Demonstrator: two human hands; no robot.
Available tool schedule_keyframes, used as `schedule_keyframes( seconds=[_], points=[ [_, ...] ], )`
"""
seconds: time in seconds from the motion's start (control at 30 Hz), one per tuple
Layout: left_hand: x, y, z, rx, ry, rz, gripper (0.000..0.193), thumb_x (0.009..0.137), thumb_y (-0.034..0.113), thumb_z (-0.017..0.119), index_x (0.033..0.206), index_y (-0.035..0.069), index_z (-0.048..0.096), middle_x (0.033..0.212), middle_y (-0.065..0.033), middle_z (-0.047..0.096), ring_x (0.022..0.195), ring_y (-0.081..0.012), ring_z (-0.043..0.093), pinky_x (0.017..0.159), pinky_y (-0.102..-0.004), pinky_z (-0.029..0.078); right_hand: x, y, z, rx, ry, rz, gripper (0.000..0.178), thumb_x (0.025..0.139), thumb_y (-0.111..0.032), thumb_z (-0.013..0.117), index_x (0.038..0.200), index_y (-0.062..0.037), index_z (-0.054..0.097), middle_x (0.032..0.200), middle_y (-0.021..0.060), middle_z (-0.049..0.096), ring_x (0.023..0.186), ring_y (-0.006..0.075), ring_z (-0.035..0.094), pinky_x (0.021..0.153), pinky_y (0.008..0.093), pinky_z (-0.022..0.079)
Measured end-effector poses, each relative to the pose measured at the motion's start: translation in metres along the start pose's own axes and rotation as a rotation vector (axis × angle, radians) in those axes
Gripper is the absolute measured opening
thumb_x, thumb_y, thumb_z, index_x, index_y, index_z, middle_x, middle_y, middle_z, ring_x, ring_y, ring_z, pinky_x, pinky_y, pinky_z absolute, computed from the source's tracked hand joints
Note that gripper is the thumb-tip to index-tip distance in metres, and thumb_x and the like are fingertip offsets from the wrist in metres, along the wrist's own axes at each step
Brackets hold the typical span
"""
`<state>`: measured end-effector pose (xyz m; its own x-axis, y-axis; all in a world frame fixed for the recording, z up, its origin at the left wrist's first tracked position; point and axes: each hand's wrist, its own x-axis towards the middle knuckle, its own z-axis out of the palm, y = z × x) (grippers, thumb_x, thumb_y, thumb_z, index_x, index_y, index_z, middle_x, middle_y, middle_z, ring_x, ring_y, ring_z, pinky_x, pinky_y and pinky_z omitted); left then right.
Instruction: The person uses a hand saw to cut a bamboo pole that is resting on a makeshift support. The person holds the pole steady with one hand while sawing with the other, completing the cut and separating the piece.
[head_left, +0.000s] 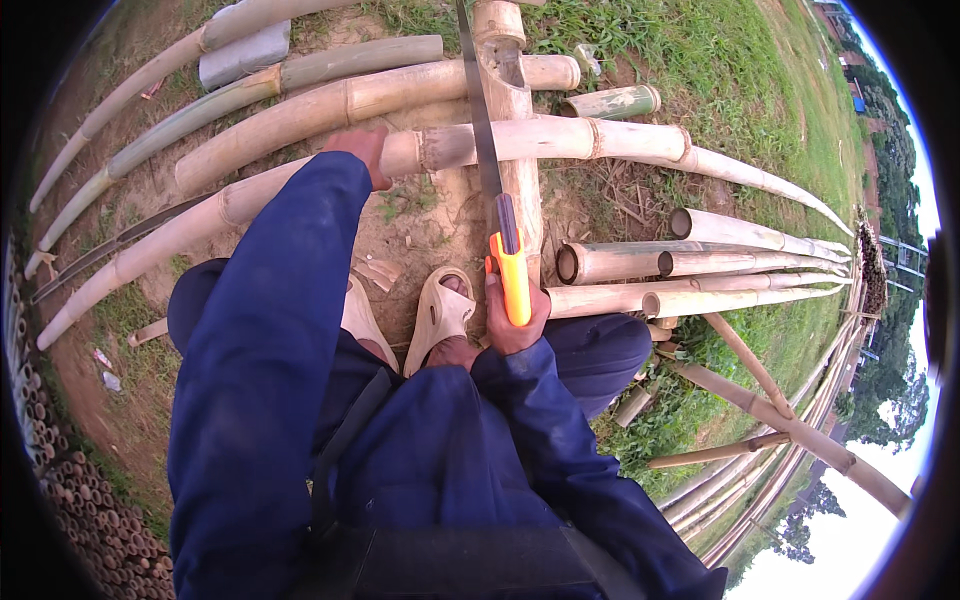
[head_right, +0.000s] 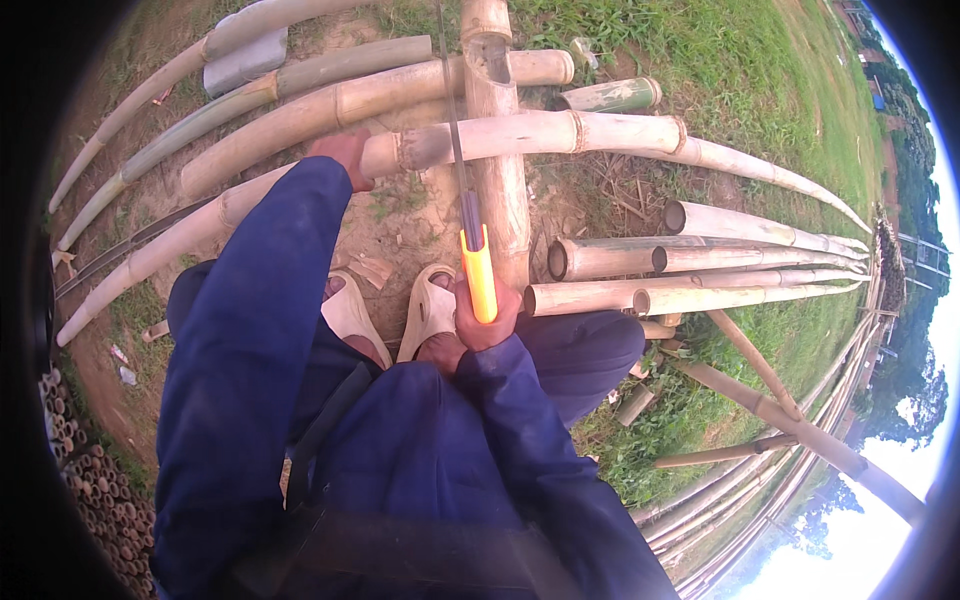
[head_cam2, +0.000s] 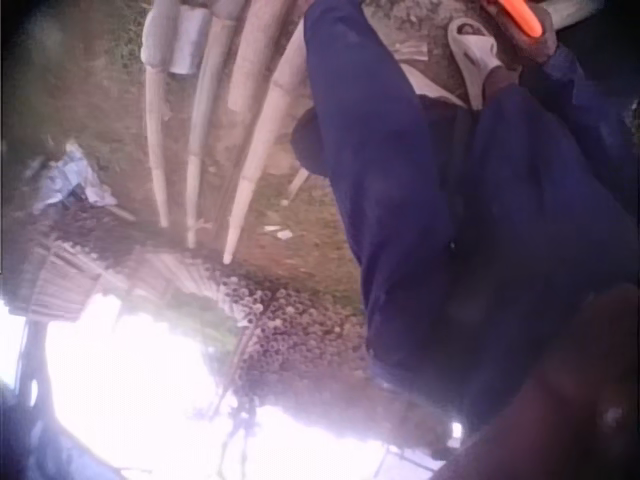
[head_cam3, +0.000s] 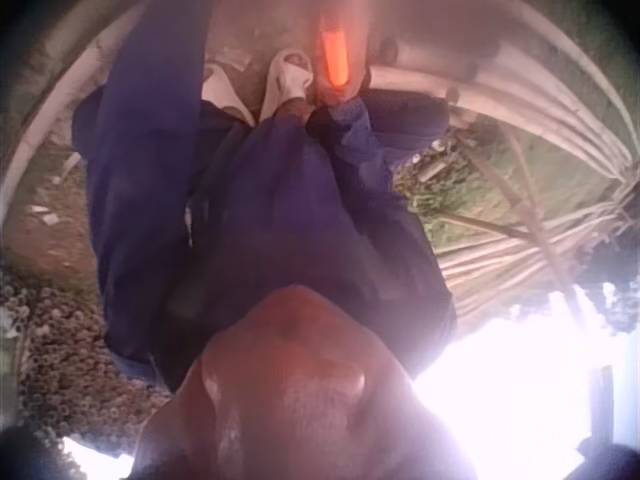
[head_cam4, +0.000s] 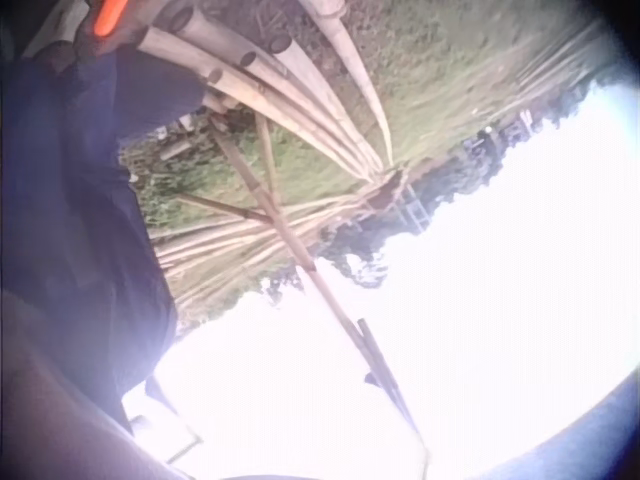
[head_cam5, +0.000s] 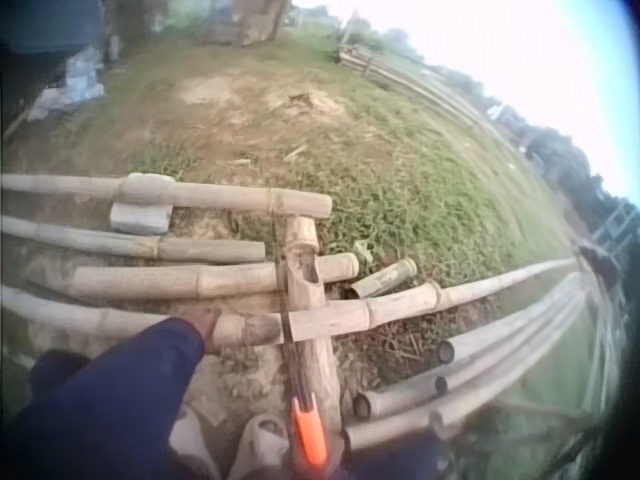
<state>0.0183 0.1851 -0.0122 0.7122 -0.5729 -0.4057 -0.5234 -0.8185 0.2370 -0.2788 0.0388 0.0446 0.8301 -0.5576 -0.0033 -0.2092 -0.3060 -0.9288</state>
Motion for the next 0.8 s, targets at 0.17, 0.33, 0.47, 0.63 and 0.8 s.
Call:
schedule_keyframes(
  seconds=[0.17, 0.33, 0.47, 0.63, 0.8],
  points=[
    [-0.014, -0.001, -0.001, -0.012, 0.036, -0.008, 0.067, 0.067, 0.035, 0.086, 0.122, 0.007, 0.059, 0.111, -0.0187, 0.072, 0.106, -0.0377, 0.069, 0.092, -0.0488, 0.054, -0.052, 0.006, -0.015, -0.077, -0.031, -0.025, 0.007, 0.089, -0.005, 0.069, 0.093, 0.0013, 0.069, 0.063, 0.0091, 0.063, 0.055, 0.0169, 0.064, 0.054, 0.0340, 0.050],
    [-0.004, 0.001, 0.004, -0.026, 0.048, 0.082, 0.065, 0.069, 0.034, 0.086, 0.121, 0.004, 0.060, 0.101, -0.0184, 0.074, 0.099, -0.0360, 0.071, 0.088, -0.0468, 0.055, -0.054, 0.025, -0.021, 0.121, 0.020, 0.068, 0.018, 0.093, -0.004, 0.065, 0.109, 0.0042, 0.068, 0.084, 0.0074, 0.067, 0.069, 0.0129, 0.062, 0.064, 0.0288, 0.049],
    [-0.006, -0.012, 0.008, -0.044, 0.021, 0.057, 0.070, 0.066, 0.034, 0.087, 0.124, 0.004, 0.060, 0.102, -0.0175, 0.074, 0.098, -0.0348, 0.072, 0.086, -0.0466, 0.056, 0.032, 0.007, 0.016, 0.115, -0.044, 0.089, 0.013, 0.097, -0.002, 0.063, 0.107, 0.0044, 0.068, 0.080, 0.0024, 0.065, 0.067, 0.0078, 0.057, 0.060, 0.0228, 0.045],
    [-0.011, -0.012, -0.003, -0.025, 0.031, 0.077, 0.069, 0.065, 0.032, 0.087, 0.123, 0.005, 0.062, 0.099, -0.0169, 0.075, 0.098, -0.0344, 0.072, 0.086, -0.0458, 0.057, -0.062, 0.040, -0.010, 0.299, -0.016, 0.038, 0.029, 0.098, -0.001, 0.061, 0.125, 0.0100, 0.062, 0.114, 0.0162, 0.071, 0.097, 0.0196, 0.070, 0.086, 0.0288, 0.056],
    [-0.008, -0.002, -0.003, -0.046, 0.029, 0.054, 0.064, 0.067, 0.035, 0.088, 0.118, 0.004, 0.065, 0.107, -0.0187, 0.074, 0.104, -0.0337, 0.071, 0.091, -0.0450, 0.055, -0.071, 0.030, -0.025, 0.168, -0.027, 0.022, 0.033, 0.096, -0.001, 0.062, 0.126, 0.0101, 0.061, 0.113, 0.0186, 0.069, 0.103, 0.0214, 0.066, 0.090, 0.0338, 0.053]
  ],
)
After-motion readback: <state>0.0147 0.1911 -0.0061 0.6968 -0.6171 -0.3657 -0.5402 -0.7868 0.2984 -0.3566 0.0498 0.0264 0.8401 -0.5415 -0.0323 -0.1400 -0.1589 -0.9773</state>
